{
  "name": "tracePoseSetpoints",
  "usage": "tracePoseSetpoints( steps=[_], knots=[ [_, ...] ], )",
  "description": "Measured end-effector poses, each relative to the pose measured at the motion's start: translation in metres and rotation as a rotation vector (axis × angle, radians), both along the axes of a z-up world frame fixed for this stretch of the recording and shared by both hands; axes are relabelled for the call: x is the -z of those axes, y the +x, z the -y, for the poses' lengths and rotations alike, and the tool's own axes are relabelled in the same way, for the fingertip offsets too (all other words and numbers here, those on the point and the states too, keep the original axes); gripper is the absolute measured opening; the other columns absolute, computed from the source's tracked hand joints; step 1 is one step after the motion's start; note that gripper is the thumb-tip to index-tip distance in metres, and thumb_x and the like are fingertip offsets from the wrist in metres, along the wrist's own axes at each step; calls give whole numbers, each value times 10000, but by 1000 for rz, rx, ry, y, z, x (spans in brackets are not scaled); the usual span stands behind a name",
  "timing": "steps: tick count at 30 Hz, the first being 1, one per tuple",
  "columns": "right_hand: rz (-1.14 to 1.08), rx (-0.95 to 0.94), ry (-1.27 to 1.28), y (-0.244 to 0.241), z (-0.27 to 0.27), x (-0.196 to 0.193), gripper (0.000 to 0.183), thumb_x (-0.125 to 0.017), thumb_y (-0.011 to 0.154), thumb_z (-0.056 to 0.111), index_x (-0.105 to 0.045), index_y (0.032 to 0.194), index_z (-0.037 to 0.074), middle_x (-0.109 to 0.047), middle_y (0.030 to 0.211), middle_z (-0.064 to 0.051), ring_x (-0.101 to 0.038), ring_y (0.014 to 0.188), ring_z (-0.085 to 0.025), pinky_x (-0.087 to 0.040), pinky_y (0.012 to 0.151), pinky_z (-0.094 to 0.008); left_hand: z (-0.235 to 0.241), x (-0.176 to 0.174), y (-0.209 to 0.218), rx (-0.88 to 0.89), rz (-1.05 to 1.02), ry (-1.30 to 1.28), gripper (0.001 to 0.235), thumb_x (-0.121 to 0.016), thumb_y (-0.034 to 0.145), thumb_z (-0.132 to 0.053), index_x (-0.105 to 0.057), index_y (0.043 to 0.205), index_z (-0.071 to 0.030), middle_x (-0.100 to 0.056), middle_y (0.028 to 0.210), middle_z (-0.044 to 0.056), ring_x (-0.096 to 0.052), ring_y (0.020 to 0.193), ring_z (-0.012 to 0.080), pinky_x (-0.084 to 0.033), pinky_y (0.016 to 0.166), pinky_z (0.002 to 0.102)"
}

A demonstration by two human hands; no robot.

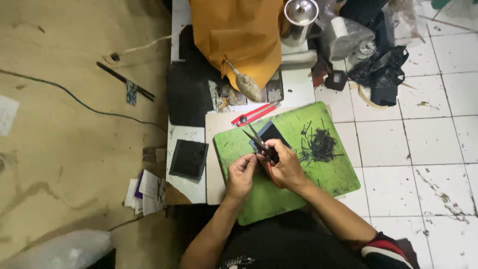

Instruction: Trimming the edges of a rectangular leather piece using scissors on a cutting mat

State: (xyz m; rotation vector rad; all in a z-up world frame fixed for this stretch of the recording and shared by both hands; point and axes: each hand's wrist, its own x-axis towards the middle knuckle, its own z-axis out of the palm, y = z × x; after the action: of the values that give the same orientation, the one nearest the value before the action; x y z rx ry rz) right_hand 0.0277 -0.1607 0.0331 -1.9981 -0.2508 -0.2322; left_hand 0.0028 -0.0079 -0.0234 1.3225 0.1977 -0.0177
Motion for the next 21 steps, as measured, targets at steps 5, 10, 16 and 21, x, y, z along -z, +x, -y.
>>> tracePoseSetpoints(
  steps=[5,10,16,21],
  knots=[
    [-76,-19,53,-1,0,-15,344,-888,812,203,-650,1050,133,-745,835,-74,-728,751,-293,-563,626,-354,7,-5,-3,-14,-41,-62,165,-626,1035,-86,-755,1086,2,-755,931,61,-664,858,86,-597,828,257],
    [-80,-20,35,2,1,-16,276,-861,855,169,-660,1042,144,-756,843,-47,-734,745,-264,-554,613,-330,6,-3,-3,-8,-62,-81,169,-646,1035,-124,-760,1103,-19,-772,966,61,-679,872,69,-605,824,246],
    [95,-23,-6,2,0,-12,207,-825,894,134,-676,1034,104,-762,843,-51,-737,715,-264,-561,598,-315,2,-30,-1,-4,-29,3,151,-674,1011,-99,-771,1079,-5,-767,887,100,-671,793,95,-629,766,272],
    [249,-48,-77,2,-4,-16,201,-803,898,103,-684,1053,56,-705,813,-112,-699,698,-348,-554,602,-378,2,-47,0,-2,-5,133,132,-684,995,-87,-783,1052,-22,-756,786,81,-652,722,58,-614,671,250]
  ],
)
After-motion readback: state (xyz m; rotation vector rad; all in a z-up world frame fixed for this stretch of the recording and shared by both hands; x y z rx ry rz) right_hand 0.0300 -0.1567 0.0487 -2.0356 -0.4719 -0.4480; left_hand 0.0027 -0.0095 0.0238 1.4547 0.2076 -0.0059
